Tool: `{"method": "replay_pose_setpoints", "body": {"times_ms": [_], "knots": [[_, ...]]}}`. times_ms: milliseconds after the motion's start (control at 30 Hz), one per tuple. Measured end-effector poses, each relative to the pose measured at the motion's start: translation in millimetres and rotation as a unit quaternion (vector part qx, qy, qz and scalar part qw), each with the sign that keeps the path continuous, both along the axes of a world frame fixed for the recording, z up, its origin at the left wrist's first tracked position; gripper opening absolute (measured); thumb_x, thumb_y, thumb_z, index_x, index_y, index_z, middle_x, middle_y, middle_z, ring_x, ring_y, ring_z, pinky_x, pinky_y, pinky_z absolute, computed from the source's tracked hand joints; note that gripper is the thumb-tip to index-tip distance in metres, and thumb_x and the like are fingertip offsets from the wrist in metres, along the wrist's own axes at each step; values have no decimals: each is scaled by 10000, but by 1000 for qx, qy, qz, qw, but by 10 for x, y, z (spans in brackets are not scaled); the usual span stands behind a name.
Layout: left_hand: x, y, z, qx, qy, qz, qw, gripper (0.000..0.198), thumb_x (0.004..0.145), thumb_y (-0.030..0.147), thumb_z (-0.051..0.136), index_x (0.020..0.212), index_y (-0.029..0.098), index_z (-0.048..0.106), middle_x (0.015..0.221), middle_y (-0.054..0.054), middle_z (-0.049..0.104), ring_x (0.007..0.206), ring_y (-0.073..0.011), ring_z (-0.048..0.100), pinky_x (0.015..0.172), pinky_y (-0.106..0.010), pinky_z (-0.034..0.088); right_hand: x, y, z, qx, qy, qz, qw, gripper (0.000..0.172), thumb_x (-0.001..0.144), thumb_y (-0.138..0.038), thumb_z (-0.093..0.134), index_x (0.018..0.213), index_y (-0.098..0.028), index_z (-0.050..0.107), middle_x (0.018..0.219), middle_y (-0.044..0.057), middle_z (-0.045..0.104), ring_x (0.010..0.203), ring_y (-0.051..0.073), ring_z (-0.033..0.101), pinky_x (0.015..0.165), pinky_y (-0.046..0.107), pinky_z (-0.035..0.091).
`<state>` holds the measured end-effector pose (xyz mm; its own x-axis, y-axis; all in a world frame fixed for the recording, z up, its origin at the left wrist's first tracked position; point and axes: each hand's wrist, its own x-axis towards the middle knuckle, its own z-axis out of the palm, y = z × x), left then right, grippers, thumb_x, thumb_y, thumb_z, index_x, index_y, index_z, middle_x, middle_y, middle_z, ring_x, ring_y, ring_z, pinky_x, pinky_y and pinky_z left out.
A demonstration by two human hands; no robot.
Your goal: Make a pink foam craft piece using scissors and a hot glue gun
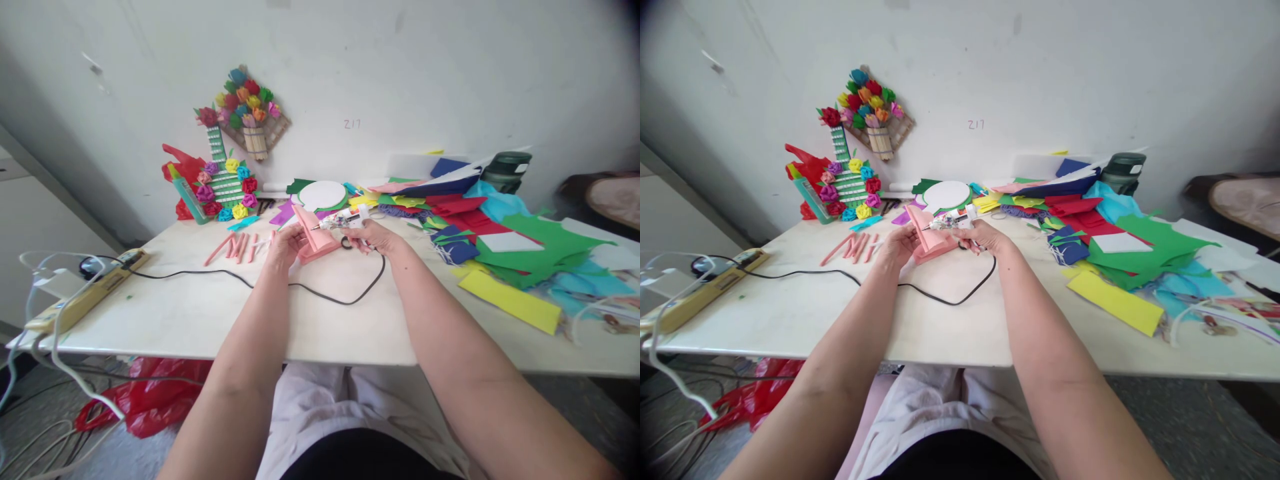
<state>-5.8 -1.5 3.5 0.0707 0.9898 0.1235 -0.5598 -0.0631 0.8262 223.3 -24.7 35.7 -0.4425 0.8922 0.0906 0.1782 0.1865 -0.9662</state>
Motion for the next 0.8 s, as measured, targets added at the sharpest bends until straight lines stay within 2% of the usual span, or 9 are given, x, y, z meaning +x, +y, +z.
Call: {"method": "replay_pose_setpoints", "body": {"times_ms": [300, 800], "knots": [[-15, 30, -35, 11, 11, -10, 1000, 136, 602, 136, 625, 736, 115, 628, 674, -24, 645, 591, -105, 602, 610, -230, 508, -8, 54, -47, -7, -6, -17, 1000, 350, 671, -441, 694, 596, -149, 516, 469, -18, 558, 279, 39, 355, 293, 192, 300], [8, -11, -14, 13, 11, -16, 1000, 123, 595, 124, 609, 710, 106, 647, 666, -35, 654, 589, -107, 597, 603, -223, 498, -38, 0, 0, -14, -25, -37, 999, 356, 662, -439, 702, 591, -151, 507, 422, -38, 495, 277, 37, 350, 283, 184, 249]]}}
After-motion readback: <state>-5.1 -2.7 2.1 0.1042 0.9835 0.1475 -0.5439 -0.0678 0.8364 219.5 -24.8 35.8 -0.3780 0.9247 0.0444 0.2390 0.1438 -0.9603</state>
